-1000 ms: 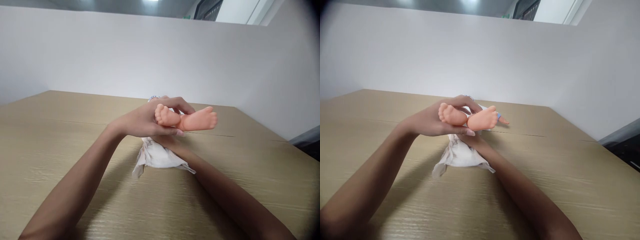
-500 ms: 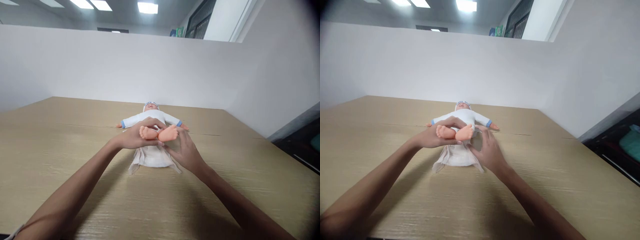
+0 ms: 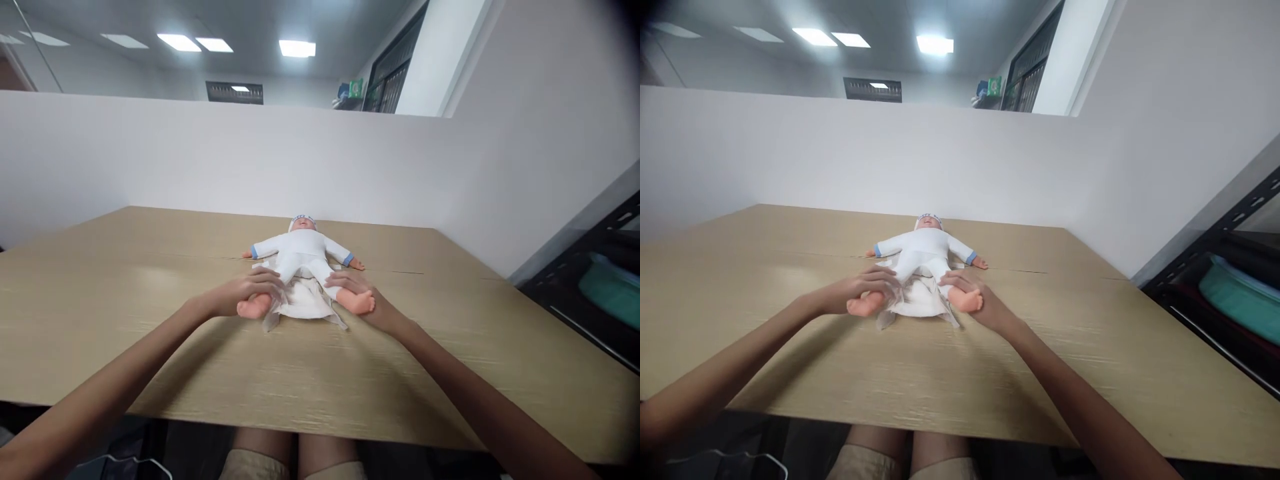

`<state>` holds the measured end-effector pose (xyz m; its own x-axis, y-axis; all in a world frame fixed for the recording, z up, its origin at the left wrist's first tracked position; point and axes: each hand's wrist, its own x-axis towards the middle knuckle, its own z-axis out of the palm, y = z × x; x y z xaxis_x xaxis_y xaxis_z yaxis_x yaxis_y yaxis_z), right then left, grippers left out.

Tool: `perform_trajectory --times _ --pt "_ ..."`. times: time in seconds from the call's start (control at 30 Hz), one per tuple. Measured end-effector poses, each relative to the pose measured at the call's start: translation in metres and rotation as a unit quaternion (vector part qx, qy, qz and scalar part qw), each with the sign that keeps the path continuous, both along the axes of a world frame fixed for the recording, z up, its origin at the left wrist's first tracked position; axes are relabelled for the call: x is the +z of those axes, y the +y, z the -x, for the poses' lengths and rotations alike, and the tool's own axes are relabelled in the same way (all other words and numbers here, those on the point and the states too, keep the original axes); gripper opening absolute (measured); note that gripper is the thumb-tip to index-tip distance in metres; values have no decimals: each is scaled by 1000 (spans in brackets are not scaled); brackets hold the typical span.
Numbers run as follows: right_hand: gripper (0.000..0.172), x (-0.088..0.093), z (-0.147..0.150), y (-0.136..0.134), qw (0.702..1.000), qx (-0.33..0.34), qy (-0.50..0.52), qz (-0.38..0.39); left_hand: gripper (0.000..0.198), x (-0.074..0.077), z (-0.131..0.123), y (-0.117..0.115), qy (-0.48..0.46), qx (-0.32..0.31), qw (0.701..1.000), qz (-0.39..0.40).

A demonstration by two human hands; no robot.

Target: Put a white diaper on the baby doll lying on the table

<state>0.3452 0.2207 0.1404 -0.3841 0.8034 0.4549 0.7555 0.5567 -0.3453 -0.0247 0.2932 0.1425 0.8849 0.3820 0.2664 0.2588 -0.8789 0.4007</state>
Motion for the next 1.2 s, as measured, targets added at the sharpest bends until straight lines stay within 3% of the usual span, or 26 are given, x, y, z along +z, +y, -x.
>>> perform_trajectory --times 0.17,0.3,0.5,0.6,0.7,0.77,0.83,0.9,1.03,1.2 --pt "50 -40 -15 3 991 122 -55 1 59 -41 6 -3 -8 12 1000 12" --pt "53 -56 -22 8 989 134 -67 2 60 -48 5 -3 0 14 1000 15" --pt "49 -38 -28 6 984 139 -30 104 68 -34 4 -7 30 19 996 85" --pt "52 -27 -26 2 978 134 -12 158 55 -29 -4 -18 47 64 991 111" --pt "47 -26 -9 -9 986 90 -31 136 52 -36 -19 -30 34 124 989 69" --pt "56 -32 10 -19 992 44 -72 90 55 -47 -30 -37 13 159 987 29" --pt "67 -42 30 -28 992 0 -115 46 40 -56 -39 -41 -5 179 984 -1" --pt "55 -51 45 -35 989 -38 -143 16 23 -60 -42 -45 -10 189 982 -17" --pt "50 -55 53 -41 985 -64 -162 3 17 -58 -40 -51 -3 210 977 -16" --pt "36 -38 50 -35 992 -59 -110 18 13 -43 -36 -39 -41 254 966 -1"
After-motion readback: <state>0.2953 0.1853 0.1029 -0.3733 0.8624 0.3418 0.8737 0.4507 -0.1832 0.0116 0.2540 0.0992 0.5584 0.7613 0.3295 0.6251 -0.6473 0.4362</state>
